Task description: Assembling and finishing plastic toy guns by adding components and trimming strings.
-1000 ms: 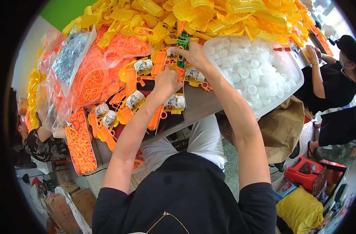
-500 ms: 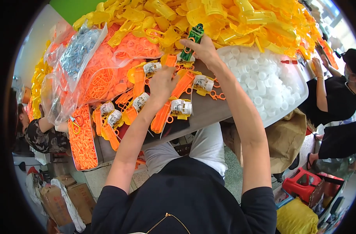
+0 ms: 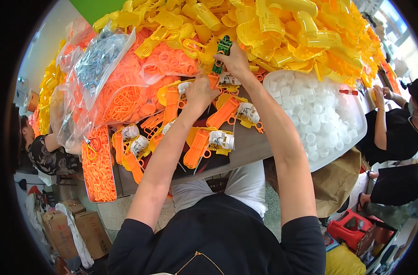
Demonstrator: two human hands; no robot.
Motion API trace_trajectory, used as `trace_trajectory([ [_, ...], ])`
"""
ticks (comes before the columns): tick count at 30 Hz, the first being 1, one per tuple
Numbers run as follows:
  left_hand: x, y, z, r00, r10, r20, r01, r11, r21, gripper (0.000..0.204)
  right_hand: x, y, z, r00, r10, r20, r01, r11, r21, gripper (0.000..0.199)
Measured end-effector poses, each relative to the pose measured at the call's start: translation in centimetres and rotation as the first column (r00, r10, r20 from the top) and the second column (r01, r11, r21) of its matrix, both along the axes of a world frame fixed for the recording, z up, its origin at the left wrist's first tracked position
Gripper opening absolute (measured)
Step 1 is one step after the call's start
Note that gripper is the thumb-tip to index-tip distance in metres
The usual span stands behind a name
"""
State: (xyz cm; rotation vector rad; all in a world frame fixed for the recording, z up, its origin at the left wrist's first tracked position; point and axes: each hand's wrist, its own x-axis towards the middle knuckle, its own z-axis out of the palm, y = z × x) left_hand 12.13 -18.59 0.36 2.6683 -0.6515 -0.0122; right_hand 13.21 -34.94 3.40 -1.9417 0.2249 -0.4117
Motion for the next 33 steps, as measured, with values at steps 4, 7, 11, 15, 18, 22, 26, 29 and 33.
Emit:
trace_trajectory([
  [4, 0.2, -0.1, -0.7, 0.998, 0.021, 0.055, -0.021, 1.000, -0.010, 0.049, 1.1, -1.2, -0.8, 0.994, 0.083, -0.068, -0.075, 0.990, 0.122, 0.043],
  [7, 0.2, -0.2, -0.3, 0.999, 0.025, 0.029, -0.026, 0.999, 0.024, 0.045, 1.4, -0.7, -1.4, 0.994, 0.076, -0.078, -0.071, 0.995, 0.063, 0.045],
  [11, -0.2, -0.3, -0.1, 0.999, 0.033, 0.019, -0.034, 0.998, 0.046, 0.040, 1.6, -0.3, -1.5, 0.994, 0.012, -0.108, -0.016, 0.999, -0.037, 0.049],
  [15, -0.5, -0.2, -0.3, 0.999, 0.036, 0.036, -0.037, 0.999, 0.018, 0.038, 1.7, -0.3, -1.7, 0.995, 0.025, -0.095, -0.030, 0.998, -0.055, 0.050],
  [18, -0.8, 0.0, -0.3, 0.998, 0.032, 0.045, -0.033, 0.999, 0.024, 0.035, 1.5, -0.2, -1.7, 0.995, 0.024, -0.093, -0.028, 0.998, -0.048, 0.050],
  [22, -1.0, 0.1, -0.4, 0.999, 0.022, 0.045, -0.023, 1.000, 0.017, 0.036, 1.3, 0.0, -2.0, 0.998, 0.029, -0.063, -0.036, 0.994, -0.101, 0.043],
  [26, -1.1, 1.7, 0.3, 0.989, -0.049, 0.138, 0.050, 0.999, -0.004, 0.038, -0.8, 1.4, -0.7, 0.998, 0.040, -0.042, -0.037, 0.997, 0.072, 0.042],
  [29, -5.3, 4.9, 2.4, 0.935, -0.028, 0.353, 0.145, 0.940, -0.310, 0.034, -4.0, 1.3, 1.5, 0.981, 0.043, 0.188, -0.049, 0.998, 0.026, 0.043],
  [33, -13.6, 11.9, 2.3, 0.989, -0.081, 0.123, 0.107, 0.970, -0.217, 0.042, -10.5, 5.6, 4.2, 0.981, 0.185, 0.063, -0.190, 0.977, 0.094, 0.046],
])
